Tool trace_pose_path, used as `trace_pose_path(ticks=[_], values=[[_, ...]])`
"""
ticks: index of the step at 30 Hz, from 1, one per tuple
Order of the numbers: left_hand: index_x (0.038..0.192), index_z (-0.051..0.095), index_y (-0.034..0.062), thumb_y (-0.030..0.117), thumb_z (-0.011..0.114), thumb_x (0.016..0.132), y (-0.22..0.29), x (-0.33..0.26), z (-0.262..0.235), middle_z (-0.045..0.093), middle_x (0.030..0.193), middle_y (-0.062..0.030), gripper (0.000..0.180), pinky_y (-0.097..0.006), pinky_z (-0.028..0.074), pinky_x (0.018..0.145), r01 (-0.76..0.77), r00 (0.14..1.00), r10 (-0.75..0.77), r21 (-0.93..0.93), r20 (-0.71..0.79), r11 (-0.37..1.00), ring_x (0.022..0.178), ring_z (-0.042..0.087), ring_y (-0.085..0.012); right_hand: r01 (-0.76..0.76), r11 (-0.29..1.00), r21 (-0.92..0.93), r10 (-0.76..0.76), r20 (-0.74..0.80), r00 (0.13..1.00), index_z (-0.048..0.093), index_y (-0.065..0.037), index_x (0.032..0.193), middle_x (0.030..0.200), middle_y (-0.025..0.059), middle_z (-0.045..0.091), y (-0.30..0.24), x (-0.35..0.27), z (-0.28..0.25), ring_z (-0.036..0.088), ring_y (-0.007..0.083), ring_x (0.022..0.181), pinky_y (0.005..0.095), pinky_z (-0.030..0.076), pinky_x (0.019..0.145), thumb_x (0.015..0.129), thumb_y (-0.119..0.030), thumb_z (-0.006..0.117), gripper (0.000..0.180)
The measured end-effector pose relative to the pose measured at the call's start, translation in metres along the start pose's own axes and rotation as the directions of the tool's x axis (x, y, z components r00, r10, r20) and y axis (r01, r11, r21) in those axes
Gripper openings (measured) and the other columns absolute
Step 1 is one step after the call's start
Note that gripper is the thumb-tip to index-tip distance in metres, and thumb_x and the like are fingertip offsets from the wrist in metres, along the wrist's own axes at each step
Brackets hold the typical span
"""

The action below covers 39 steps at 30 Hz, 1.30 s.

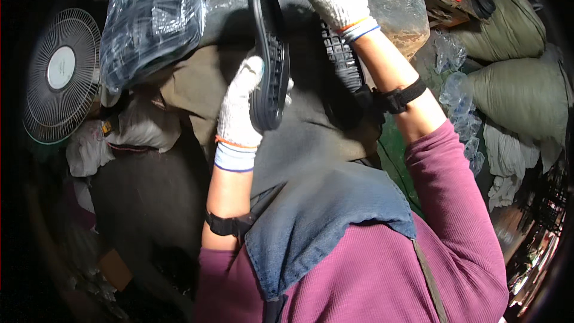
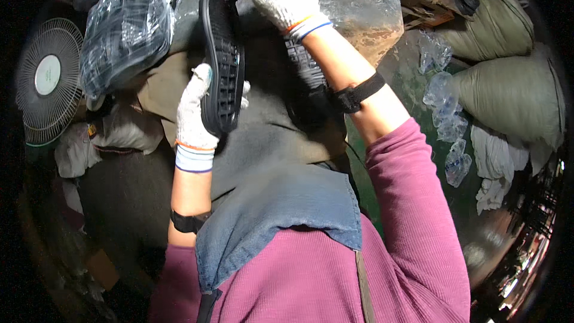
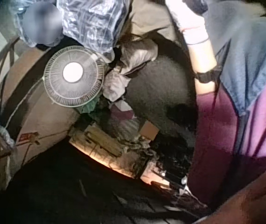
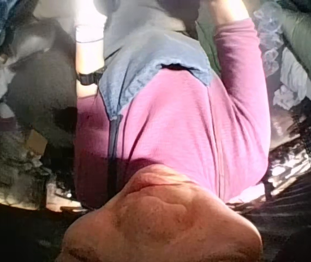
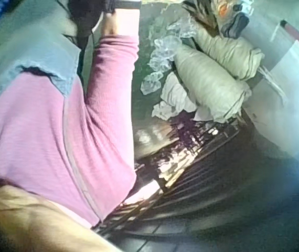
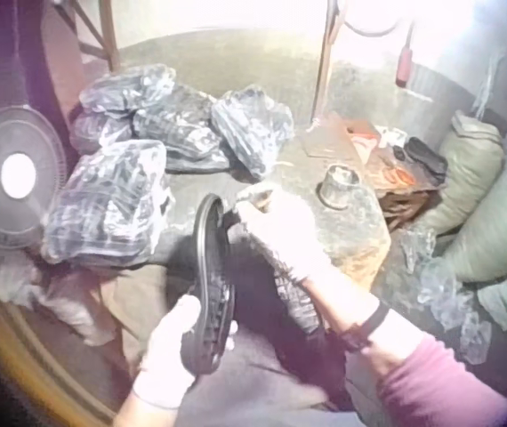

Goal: Apply glue to the edges of black shoe soles using a small brush.

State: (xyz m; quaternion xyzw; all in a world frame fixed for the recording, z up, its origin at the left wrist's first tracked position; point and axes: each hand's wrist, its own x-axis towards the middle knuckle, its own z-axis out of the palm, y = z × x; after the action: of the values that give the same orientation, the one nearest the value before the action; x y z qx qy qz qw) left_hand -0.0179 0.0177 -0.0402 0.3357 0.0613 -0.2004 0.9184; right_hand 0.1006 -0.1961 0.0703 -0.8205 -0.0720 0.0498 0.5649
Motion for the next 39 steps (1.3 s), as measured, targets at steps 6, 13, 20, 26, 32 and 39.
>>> trace_pose_path(ticks=[6,13,20,26,32,39], values=[[0.138,0.057,0.0058,0.046,0.059,0.104,-0.002,-0.007,-0.008,0.07,0.119,-0.0163,0.053,-0.05,0.064,0.076,-0.022,0.998,0.018,-0.062,-0.061,0.998,0.099,0.073,-0.0364,0.414,0.817,-0.402,-0.5,-0.136,0.855,0.077,-0.014,0.095,0.085,0.0119,0.075,0.051,-0.035,0.032,0.073,0.0317,0.081,0.0412,0.058,0.079,0.083,-0.027,0.076,0.018],[0.147,0.051,0.0024,0.049,0.056,0.105,-0.016,-0.012,0.012,0.067,0.129,-0.0204,0.064,-0.055,0.064,0.081,0.08,0.995,-0.067,-0.209,0.067,0.975,0.106,0.071,-0.042,0.396,0.753,-0.525,-0.6,-0.301,0.742,0.078,-0.012,0.089,0.08,0.0105,0.074,0.035,-0.002,0.008,0.072,0.0309,0.074,0.0384,0.058,0.07,0.082,-0.021,0.077,0.011],[0.153,0.045,0.0001,0.056,0.05,0.104,-0.018,-0.013,0.002,0.064,0.133,-0.0294,0.074,-0.061,0.061,0.088,0.172,0.983,-0.142,-0.302,0.117,0.938,0.111,0.069,-0.0486,0.506,0.653,-0.563,-0.704,-0.205,0.68,0.076,-0.014,0.088,0.075,0.0105,0.071,0.046,0.0,0.01,0.07,0.0329,0.071,0.0428,0.055,0.068,0.082,-0.018,0.077,0.008],[0.157,0.036,-0.0016,0.062,0.042,0.105,-0.01,-0.015,0.016,0.049,0.152,-0.0296,0.083,-0.074,0.052,0.096,0.32,0.943,-0.227,-0.468,0.245,0.823,0.122,0.059,-0.0595,0.491,0.622,-0.61,-0.722,-0.205,0.661,0.075,-0.017,0.088,0.072,0.0098,0.068,0.042,0.033,0.028,0.067,0.0329,0.069,0.0452,0.053,0.066,0.08,-0.027,0.079,0.013],[0.162,0.026,-0.0014,0.061,0.044,0.104,-0.006,-0.017,0.012,0.039,0.16,-0.0277,0.087,-0.076,0.051,0.095,0.274,0.947,-0.115,-0.571,0.298,0.774,0.127,0.056,-0.0581,0.413,0.904,-0.113,-0.425,-0.355,0.833,0.08,-0.012,0.1,0.09,0.0139,0.079,0.036,0.015,0.032,0.078,0.024,0.083,0.0317,0.059,0.077,0.086,-0.024,0.078,0.02],[0.162,0.029,0.0003,0.061,0.043,0.105,-0.013,-0.016,0.012,0.039,0.16,-0.0268,0.084,-0.076,0.05,0.095,0.329,0.92,-0.118,-0.572,0.375,0.751,0.127,0.054,-0.0594,0.294,0.952,0.082,-0.268,-0.233,0.935,0.077,-0.006,0.108,0.096,0.0108,0.079,0.065,0.01,0.044,0.075,0.0172,0.087,0.0303,0.058,0.083,0.09,-0.02,0.077,0.024]])
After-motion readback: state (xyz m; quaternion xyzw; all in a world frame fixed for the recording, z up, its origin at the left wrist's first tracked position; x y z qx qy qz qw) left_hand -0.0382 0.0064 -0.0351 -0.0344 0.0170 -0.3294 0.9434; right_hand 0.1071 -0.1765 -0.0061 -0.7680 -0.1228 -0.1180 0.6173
